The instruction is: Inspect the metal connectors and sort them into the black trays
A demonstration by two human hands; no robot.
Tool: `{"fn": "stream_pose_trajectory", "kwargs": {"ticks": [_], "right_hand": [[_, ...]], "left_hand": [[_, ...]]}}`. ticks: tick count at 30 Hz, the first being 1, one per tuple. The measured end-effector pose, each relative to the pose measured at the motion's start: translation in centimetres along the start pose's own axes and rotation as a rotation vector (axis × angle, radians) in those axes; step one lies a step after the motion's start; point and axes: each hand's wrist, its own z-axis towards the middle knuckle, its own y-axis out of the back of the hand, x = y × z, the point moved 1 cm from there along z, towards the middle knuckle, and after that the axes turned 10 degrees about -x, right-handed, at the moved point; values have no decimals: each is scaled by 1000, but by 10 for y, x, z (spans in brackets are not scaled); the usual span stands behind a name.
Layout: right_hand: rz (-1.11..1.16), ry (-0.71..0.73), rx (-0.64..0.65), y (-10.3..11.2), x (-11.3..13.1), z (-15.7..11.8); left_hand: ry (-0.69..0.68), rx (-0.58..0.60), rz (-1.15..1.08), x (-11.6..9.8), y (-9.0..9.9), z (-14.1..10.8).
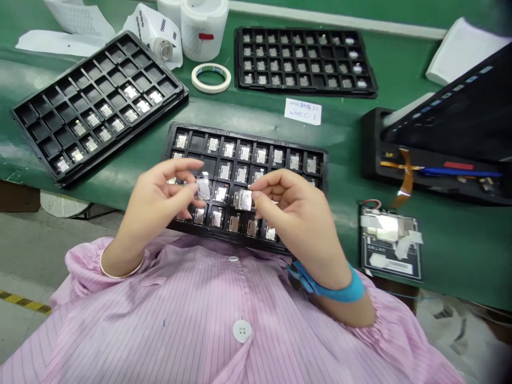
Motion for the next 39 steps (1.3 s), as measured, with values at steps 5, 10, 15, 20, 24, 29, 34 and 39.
{"fn": "stream_pose_trajectory", "kwargs": {"ticks": [5, 10, 15, 20, 24, 29, 34, 39], "right_hand": [[-115, 83, -88, -24, -18, 42], [-247, 114, -11, -58, -22, 64], [-380, 161, 55, -77, -14, 67], [-425, 216, 58, -69, -14, 63], [-484, 321, 82, -63, -15, 58], [-547, 504, 201, -74, -13, 47], [-640, 544, 202, -83, -8, 46], [-639, 542, 234, -87, -7, 50]], "left_hand": [[-90, -35, 241, 1, -1, 53], [-73, 28, 494, 4, -13, 78], [-154, -14, 646, 6, -2, 82], [-239, -152, 664, 11, 21, 85], [-278, -60, 842, 13, 36, 88], [-356, 39, 1016, 10, 30, 87], [-375, 68, 1062, 9, 25, 86], [-387, 62, 1016, 15, 28, 92]]}}
